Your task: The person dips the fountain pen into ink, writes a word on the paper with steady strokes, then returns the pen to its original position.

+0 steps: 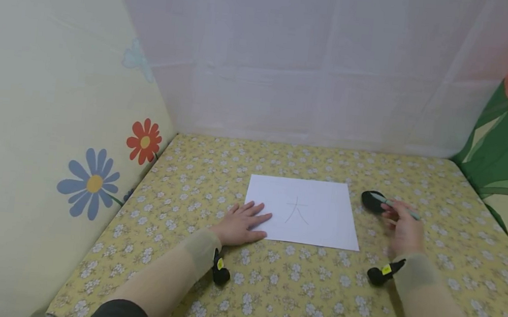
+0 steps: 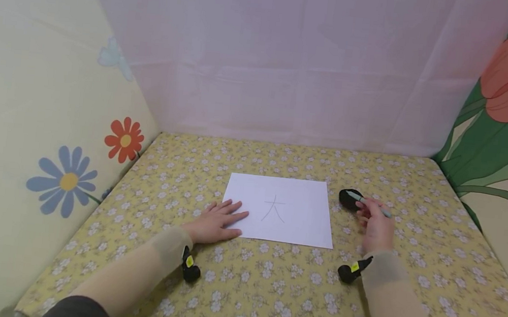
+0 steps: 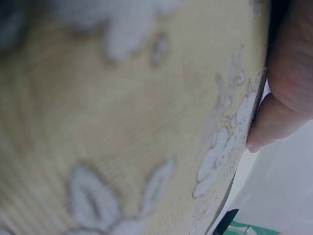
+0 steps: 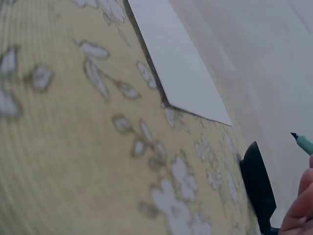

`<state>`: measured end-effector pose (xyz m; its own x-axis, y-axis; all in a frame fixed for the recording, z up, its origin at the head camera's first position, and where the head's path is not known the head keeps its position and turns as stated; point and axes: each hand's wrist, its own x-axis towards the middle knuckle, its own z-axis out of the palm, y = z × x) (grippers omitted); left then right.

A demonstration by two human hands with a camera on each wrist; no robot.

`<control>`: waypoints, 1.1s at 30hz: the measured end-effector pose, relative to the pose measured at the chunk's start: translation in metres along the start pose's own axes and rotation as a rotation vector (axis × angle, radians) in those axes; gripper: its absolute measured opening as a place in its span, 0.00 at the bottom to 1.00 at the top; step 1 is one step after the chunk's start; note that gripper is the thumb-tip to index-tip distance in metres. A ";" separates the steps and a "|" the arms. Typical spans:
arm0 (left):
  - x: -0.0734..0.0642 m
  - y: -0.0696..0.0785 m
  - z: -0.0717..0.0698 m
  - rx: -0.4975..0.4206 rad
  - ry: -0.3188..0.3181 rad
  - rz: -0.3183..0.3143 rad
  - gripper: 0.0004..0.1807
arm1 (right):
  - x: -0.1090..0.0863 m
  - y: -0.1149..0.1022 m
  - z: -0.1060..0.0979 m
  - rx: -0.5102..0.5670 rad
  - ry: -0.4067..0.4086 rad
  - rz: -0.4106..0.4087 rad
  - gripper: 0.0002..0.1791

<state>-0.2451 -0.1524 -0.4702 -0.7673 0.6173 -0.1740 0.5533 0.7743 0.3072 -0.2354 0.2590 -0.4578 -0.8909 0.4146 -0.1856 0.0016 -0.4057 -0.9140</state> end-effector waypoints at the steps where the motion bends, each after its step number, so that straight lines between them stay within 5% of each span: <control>1: 0.000 0.000 0.000 0.002 0.000 0.000 0.35 | 0.001 0.000 -0.002 0.027 0.005 -0.010 0.14; 10: 0.001 -0.002 0.002 -0.002 0.013 0.009 0.35 | 0.003 -0.003 -0.013 0.154 0.135 -0.045 0.13; 18: 0.003 -0.005 0.004 0.011 0.010 0.008 0.35 | 0.005 -0.012 -0.020 0.275 0.221 0.003 0.09; 33: 0.001 -0.002 0.002 0.004 0.016 0.012 0.35 | 0.004 -0.008 -0.021 0.229 0.263 -0.063 0.14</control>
<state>-0.2464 -0.1534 -0.4729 -0.7653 0.6246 -0.1556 0.5640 0.7671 0.3056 -0.2290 0.2814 -0.4587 -0.7383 0.6282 -0.2456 -0.1781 -0.5327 -0.8274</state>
